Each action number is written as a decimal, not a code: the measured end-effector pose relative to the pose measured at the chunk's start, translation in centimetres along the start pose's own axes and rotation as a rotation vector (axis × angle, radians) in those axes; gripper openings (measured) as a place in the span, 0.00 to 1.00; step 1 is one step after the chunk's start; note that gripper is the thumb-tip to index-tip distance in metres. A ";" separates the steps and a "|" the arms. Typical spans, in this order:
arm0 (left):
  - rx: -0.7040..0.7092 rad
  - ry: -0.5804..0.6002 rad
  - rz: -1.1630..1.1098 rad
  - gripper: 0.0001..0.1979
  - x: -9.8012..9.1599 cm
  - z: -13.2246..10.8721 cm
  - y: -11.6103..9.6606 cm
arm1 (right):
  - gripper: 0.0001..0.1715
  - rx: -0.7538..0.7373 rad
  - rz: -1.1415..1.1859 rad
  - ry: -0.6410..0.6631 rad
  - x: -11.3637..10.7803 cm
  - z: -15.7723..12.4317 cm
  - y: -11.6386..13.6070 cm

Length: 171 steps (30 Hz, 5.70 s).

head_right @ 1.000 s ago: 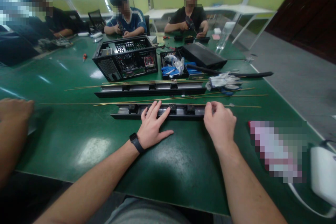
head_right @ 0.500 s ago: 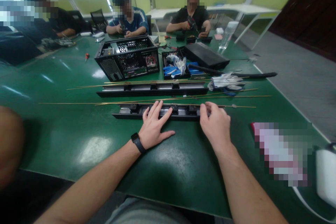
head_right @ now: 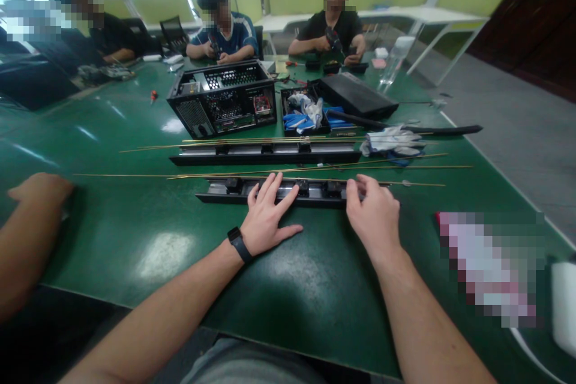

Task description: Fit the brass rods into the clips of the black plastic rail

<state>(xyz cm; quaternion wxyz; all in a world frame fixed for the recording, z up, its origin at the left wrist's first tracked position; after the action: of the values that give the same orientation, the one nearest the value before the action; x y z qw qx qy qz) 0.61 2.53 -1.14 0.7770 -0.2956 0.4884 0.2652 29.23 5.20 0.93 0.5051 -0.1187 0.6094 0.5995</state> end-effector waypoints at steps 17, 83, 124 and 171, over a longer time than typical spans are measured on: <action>-0.005 0.016 -0.007 0.51 -0.2 0.1 -0.2 | 0.40 0.100 -0.134 0.021 -1.1 0.6 -0.1; -0.001 -0.008 0.025 0.52 0.0 0.0 -0.2 | 0.36 0.065 -0.026 -0.008 -0.6 0.3 -0.3; 0.003 -0.023 0.043 0.52 0.2 -0.1 -0.2 | 0.34 0.052 -0.063 -0.004 -0.4 0.4 -0.4; -0.007 -0.005 0.025 0.52 0.0 -0.2 -0.3 | 0.35 0.045 -0.043 -0.031 -0.4 0.4 -0.7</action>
<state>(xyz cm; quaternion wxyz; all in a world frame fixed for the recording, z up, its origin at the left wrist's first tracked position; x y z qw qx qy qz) 0.75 2.18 -1.16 0.7739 -0.2915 0.4891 0.2773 30.10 5.16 0.85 0.5300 -0.1111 0.6121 0.5763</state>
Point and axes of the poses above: each hand's wrist, its own z-axis towards the middle knuckle, its own x-axis out of the palm, y = z × x, the point moved 2 cm from there along z, towards the middle knuckle, and after that the axes turned 13 degrees about x, right-handed, at the moved point
